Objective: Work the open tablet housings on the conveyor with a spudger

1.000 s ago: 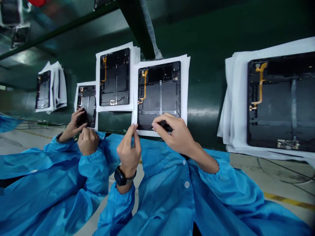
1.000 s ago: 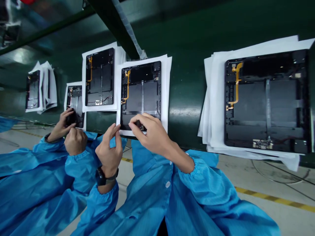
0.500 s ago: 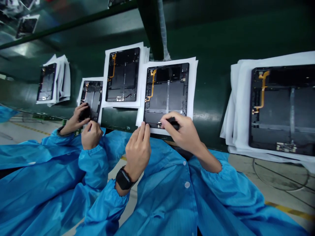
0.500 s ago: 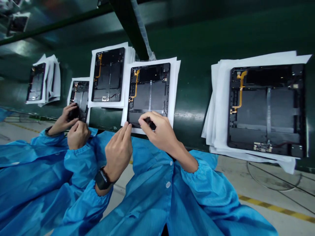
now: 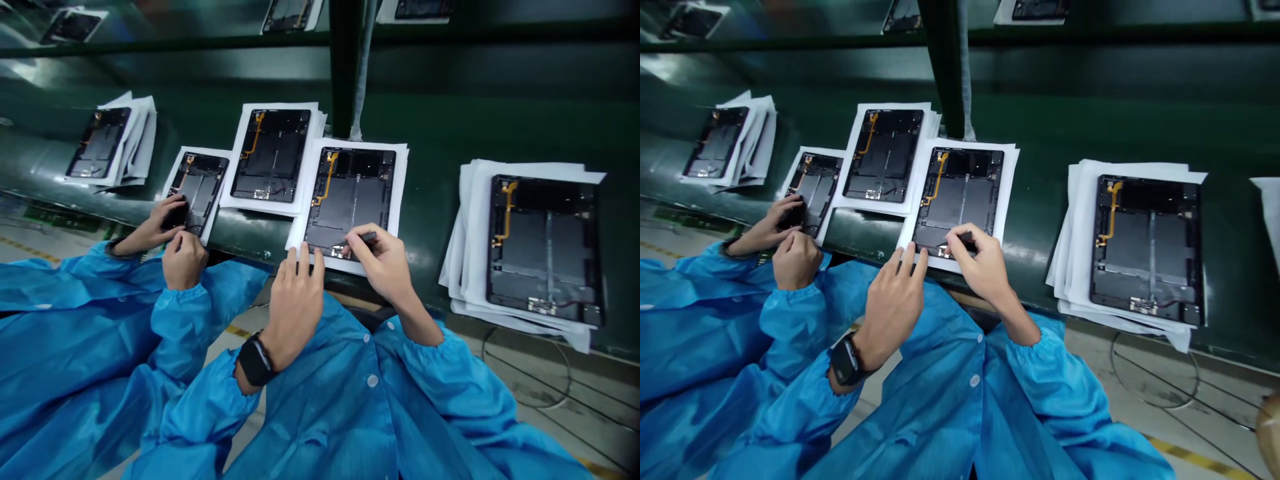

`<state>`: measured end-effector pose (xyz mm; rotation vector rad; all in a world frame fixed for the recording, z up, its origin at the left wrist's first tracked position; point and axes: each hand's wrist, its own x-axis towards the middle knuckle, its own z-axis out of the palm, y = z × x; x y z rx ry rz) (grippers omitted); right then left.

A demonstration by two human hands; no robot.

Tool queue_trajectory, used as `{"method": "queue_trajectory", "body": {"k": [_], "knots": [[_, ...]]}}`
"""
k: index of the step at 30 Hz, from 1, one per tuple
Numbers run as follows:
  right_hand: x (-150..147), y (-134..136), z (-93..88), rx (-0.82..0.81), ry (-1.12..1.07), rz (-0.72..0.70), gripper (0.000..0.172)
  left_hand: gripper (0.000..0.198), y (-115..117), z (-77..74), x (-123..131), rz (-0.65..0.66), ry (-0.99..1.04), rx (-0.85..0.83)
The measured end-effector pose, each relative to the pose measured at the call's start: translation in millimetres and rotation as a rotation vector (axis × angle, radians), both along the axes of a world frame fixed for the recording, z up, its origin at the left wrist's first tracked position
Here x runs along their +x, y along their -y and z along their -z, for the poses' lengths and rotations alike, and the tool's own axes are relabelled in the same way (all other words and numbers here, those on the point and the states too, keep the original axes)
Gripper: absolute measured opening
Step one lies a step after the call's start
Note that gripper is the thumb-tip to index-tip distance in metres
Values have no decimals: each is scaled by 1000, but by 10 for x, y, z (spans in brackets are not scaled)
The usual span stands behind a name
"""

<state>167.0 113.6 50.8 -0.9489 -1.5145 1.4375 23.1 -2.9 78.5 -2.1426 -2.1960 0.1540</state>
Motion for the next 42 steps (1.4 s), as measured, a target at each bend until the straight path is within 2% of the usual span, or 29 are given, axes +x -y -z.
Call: {"method": "queue_trajectory", "body": {"k": [3, 6, 10, 13, 16, 22, 29, 38, 42], "knots": [[-30, 1, -31, -13, 7, 22, 18, 51, 76, 69, 29, 5, 135, 143], [-88, -13, -101, 21, 42, 19, 19, 49, 101, 175, 111, 17, 268, 215], [-208, -90, -162, 95, 123, -75, 17, 56, 67, 261, 215, -17, 402, 221], [-300, -172, -127, 151, 179, -171, 13, 62, 47, 292, 238, -37, 467, 227], [-357, -225, -70, 174, 227, -219, 11, 61, 47, 318, 227, -18, 459, 217], [-377, -230, -31, 228, 301, -223, 12, 54, 61, 355, 192, 10, 412, 203], [-384, -219, -4, 261, 320, -213, 11, 61, 55, 371, 177, -11, 502, 163], [-402, -210, -10, 288, 332, -204, 12, 66, 89, 405, 173, -20, 521, 148], [-409, -203, -14, 305, 350, -208, 11, 61, 80, 392, 174, -17, 504, 159]]}}
